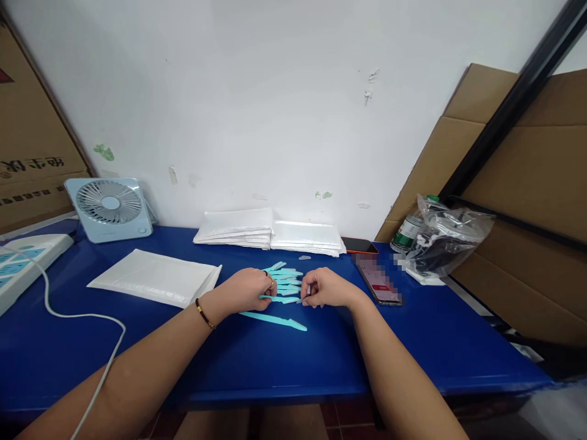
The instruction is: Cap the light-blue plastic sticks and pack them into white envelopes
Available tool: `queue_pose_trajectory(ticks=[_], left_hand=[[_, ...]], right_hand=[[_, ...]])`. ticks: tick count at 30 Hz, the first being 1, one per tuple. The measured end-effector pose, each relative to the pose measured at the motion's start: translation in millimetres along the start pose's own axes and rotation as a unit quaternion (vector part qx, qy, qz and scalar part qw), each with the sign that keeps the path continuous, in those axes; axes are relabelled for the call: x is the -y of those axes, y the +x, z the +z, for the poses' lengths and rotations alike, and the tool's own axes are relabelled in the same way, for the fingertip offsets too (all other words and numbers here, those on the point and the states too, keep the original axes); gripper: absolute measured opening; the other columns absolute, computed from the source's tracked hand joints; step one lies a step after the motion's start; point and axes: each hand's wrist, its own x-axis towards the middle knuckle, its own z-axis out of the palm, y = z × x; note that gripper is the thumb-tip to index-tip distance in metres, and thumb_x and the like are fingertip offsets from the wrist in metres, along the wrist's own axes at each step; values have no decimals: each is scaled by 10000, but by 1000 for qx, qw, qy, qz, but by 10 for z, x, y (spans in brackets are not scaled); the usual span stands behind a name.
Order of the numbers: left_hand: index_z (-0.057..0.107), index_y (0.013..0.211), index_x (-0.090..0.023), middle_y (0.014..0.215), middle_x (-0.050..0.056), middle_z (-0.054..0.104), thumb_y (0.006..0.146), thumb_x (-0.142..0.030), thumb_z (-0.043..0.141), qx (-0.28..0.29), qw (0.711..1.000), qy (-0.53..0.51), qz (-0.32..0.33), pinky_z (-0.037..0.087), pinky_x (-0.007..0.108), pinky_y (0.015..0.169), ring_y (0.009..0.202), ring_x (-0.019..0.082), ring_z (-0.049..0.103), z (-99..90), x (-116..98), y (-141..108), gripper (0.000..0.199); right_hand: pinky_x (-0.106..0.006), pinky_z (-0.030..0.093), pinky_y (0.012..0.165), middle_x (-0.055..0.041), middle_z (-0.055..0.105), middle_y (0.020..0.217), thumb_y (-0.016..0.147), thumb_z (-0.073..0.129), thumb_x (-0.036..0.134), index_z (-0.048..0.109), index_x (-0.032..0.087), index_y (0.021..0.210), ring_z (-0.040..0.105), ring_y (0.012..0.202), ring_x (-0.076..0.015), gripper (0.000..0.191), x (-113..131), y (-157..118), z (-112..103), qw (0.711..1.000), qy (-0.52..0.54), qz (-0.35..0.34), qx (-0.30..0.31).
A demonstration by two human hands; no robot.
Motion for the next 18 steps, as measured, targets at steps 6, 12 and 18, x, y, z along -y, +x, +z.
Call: queue_pose_trajectory(ticks=[6, 12, 18], left_hand=[[658, 796, -244, 753, -9, 680, 660, -239, 589, 2, 1000, -8, -2, 352, 241, 543, 681, 165, 596, 7, 18, 2, 153], [655, 743, -235, 696, -7, 667, 647, -232, 581, -1, 1000, 9, -1, 334, 250, 527, 644, 163, 588, -22, -4, -2, 122], [663, 751, -235, 714, -1, 676, 635, -238, 583, -5, 1000, 11, -4, 357, 253, 544, 660, 174, 596, -6, 7, 6, 141]], right_hand=[[-217, 466, 487, -5, 606, 597, 668, 638, 249, 649, 152, 741, 586, 534, -127, 122, 19, -53, -32, 1000, -20, -8, 6], [-179, 400, 504, 13, 544, 681, 600, 566, 78, 577, 161, 609, 521, 548, -79, 85, 128, -85, 0, 972, -164, -125, -112], [-171, 339, 480, 18, 499, 651, 559, 536, 31, 535, 160, 549, 464, 524, -67, 130, 271, -55, 94, 951, -259, -145, -93]])
